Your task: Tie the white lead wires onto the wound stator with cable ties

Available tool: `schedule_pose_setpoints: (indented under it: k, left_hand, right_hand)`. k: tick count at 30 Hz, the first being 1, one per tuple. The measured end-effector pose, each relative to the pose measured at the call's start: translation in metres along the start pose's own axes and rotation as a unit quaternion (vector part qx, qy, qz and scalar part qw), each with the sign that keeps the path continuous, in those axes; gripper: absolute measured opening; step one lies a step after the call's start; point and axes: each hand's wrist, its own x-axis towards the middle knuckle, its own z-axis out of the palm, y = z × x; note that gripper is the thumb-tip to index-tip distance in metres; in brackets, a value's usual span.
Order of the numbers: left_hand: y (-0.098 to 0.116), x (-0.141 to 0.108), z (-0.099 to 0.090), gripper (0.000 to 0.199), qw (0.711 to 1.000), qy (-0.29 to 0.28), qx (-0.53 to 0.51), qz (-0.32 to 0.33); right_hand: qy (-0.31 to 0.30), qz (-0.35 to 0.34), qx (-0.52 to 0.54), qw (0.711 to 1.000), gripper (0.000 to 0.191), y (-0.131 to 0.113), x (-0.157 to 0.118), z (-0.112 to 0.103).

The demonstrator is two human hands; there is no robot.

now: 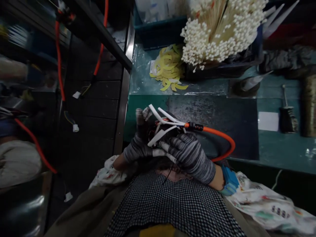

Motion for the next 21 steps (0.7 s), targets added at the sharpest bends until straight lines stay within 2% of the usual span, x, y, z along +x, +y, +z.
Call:
schedule_pose_setpoints:
  k: [3,6,10,13,15,18,21]
  left_hand:
    - [0.003,-0.007,0.003,0.124,0.999,0.023,-0.031,-0.011]
    - [0.008,-0.011,0.001,0.107,1.000,0.018,-0.003,-0.023]
    - [0.020,-0.016,0.000,0.093,0.998,0.014,-0.022,-0.064]
    - [0.029,-0.020,0.004,0.087,0.994,0.019,-0.015,-0.110]
    - [0.034,-0.021,0.008,0.088,0.993,0.024,-0.003,-0.119]
    - [0.039,-0.016,0.015,0.092,0.994,0.045,0.022,-0.100]
    - [0.043,-0.007,0.020,0.096,0.994,0.055,0.083,-0.039]
  right_hand:
    - [-0.020,0.003,0.002,1.000,0.033,-0.001,-0.001,-0.001]
    - [-0.018,0.015,-0.012,1.000,0.033,-0.008,0.006,0.002]
    - [-0.023,0.016,-0.030,0.999,0.034,-0.014,0.007,0.001]
    - [-0.002,-0.011,0.010,1.000,0.036,-0.009,-0.002,-0.013]
    - [0.022,-0.011,0.043,0.999,0.037,-0.003,-0.006,-0.028]
    - [0.051,0.051,0.055,0.996,0.047,0.006,-0.004,-0.044]
    - [0.047,0.103,0.030,0.993,0.051,0.011,0.005,-0.044]
